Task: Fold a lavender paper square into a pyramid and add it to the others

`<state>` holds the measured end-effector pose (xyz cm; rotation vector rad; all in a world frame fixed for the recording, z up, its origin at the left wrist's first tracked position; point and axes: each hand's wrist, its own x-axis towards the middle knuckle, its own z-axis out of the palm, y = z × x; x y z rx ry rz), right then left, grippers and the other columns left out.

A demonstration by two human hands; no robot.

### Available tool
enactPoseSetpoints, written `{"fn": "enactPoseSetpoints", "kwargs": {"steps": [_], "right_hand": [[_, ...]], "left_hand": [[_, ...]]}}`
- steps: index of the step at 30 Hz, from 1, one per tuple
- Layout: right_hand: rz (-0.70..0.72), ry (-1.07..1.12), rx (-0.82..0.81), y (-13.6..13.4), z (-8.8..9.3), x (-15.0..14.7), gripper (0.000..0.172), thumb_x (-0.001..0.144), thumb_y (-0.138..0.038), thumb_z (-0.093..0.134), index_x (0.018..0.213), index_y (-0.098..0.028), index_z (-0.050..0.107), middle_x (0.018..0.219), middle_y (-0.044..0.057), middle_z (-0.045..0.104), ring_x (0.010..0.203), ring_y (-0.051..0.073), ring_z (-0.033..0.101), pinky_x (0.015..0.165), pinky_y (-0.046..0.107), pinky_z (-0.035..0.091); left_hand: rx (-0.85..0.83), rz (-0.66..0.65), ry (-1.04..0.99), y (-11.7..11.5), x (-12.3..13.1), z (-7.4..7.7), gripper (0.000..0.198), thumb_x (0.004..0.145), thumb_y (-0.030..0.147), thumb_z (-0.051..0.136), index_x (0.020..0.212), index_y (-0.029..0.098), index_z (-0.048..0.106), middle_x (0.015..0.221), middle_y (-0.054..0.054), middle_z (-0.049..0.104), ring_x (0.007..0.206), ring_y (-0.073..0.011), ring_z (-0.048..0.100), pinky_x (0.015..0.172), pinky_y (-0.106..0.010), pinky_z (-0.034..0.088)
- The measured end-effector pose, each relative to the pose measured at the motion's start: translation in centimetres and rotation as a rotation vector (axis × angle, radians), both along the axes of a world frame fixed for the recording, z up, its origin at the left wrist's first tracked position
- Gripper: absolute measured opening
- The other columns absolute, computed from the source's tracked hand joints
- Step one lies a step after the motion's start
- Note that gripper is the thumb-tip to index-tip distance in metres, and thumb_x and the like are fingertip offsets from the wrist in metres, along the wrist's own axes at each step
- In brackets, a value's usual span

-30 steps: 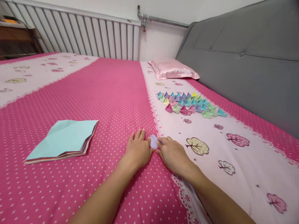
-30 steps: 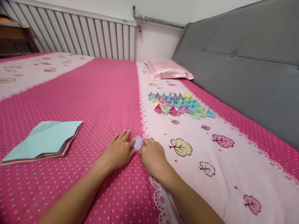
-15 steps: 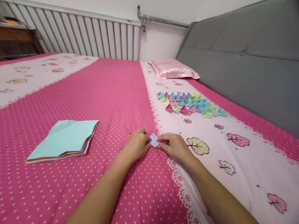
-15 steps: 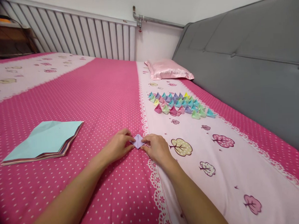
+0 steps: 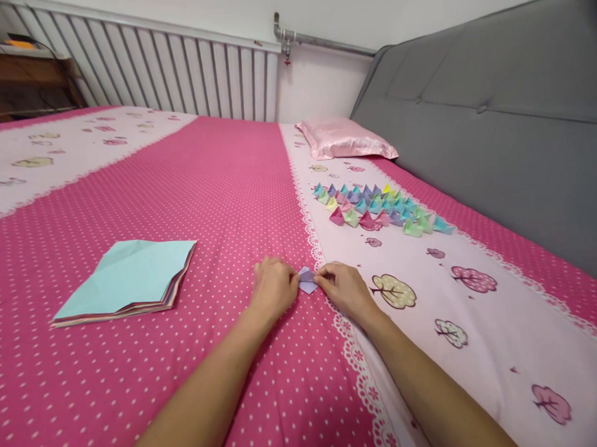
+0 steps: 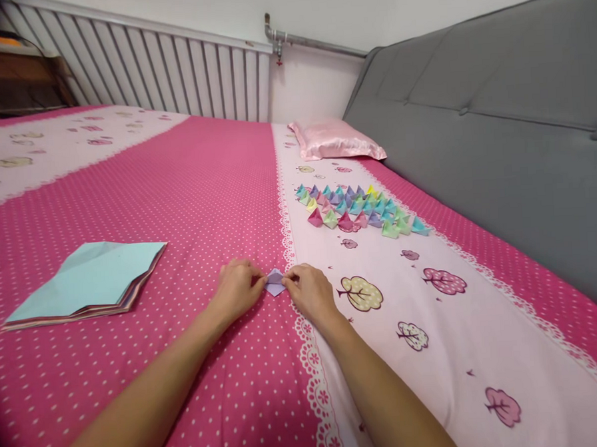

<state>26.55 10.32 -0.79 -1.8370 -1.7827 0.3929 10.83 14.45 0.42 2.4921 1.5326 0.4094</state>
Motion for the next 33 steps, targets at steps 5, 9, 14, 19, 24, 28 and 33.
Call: {"fn": "enactPoseSetpoints", "kwargs": {"steps": [5, 9, 14, 19, 24, 28, 33], "right_hand": [[-0.032, -0.079, -0.017, 0.1, -0.4, -0.5, 0.013, 0.081, -0.029, 0.052, 0.081, -0.021, 0.061, 0.085, 0.003, 0.063, 0.078, 0.016, 0.057, 0.069, 0.026, 0.038], [-0.048, -0.107, -0.032, 0.1, -0.3, -0.7, 0.014, 0.083, -0.032, 0.050, 0.082, -0.021, 0.059, 0.087, 0.003, 0.062, 0.081, 0.016, 0.056, 0.069, 0.026, 0.037], [-0.087, -0.143, -0.054, 0.1, -0.1, -1.1, 0.018, 0.084, -0.037, 0.049, 0.080, -0.022, 0.058, 0.085, 0.003, 0.062, 0.081, 0.017, 0.056, 0.063, 0.026, 0.034], [-0.139, -0.145, -0.084, 0.4, -0.3, -1.4, 0.019, 0.081, -0.040, 0.052, 0.077, -0.022, 0.058, 0.086, 0.001, 0.063, 0.080, 0.018, 0.057, 0.059, 0.026, 0.032], [-0.144, -0.118, -0.069, 0.5, -0.3, -1.3, 0.019, 0.080, -0.041, 0.054, 0.077, -0.023, 0.059, 0.086, 0.000, 0.064, 0.080, 0.018, 0.057, 0.060, 0.026, 0.032], [-0.131, -0.068, -0.040, 0.3, -0.2, -1.1, 0.019, 0.080, -0.041, 0.053, 0.077, -0.023, 0.061, 0.086, 0.000, 0.066, 0.079, 0.017, 0.058, 0.060, 0.026, 0.034], [-0.125, -0.004, -0.015, 0.2, -0.3, -0.9, 0.019, 0.081, -0.039, 0.051, 0.078, -0.024, 0.063, 0.084, 0.000, 0.068, 0.074, 0.016, 0.059, 0.061, 0.025, 0.037]], "left_hand": [[-0.086, 0.060, 0.012, 0.1, 0.2, 0.0, 0.028, 0.080, 0.029, 0.045, 0.073, 0.016, 0.069, 0.076, -0.009, 0.069, 0.075, -0.0217, 0.061, 0.072, -0.032, 0.041], [-0.133, 0.123, 0.028, -0.1, 0.3, 0.3, 0.028, 0.080, 0.029, 0.045, 0.076, 0.014, 0.068, 0.080, -0.012, 0.070, 0.080, -0.0240, 0.063, 0.074, -0.034, 0.042], [-0.172, 0.214, 0.056, -0.2, 0.9, 0.9, 0.027, 0.079, 0.023, 0.044, 0.077, 0.010, 0.068, 0.081, -0.017, 0.069, 0.083, -0.0271, 0.063, 0.075, -0.035, 0.043], [-0.230, 0.269, 0.060, 0.1, 1.2, 1.0, 0.023, 0.074, 0.019, 0.048, 0.078, 0.008, 0.068, 0.079, -0.018, 0.068, 0.081, -0.0268, 0.063, 0.072, -0.033, 0.044], [-0.204, 0.250, 0.021, 0.1, 0.8, 0.6, 0.024, 0.074, 0.021, 0.048, 0.079, 0.010, 0.069, 0.080, -0.016, 0.069, 0.078, -0.0243, 0.064, 0.072, -0.032, 0.044], [-0.203, 0.143, -0.112, 0.0, 0.1, 0.1, 0.024, 0.074, 0.020, 0.048, 0.079, 0.017, 0.071, 0.077, -0.009, 0.070, 0.073, -0.0197, 0.063, 0.070, -0.029, 0.043], [-0.270, 0.131, -0.174, 0.2, -0.1, -0.1, 0.023, 0.075, 0.022, 0.048, 0.076, 0.020, 0.072, 0.074, -0.006, 0.070, 0.071, -0.0173, 0.061, 0.069, -0.026, 0.042]]}}
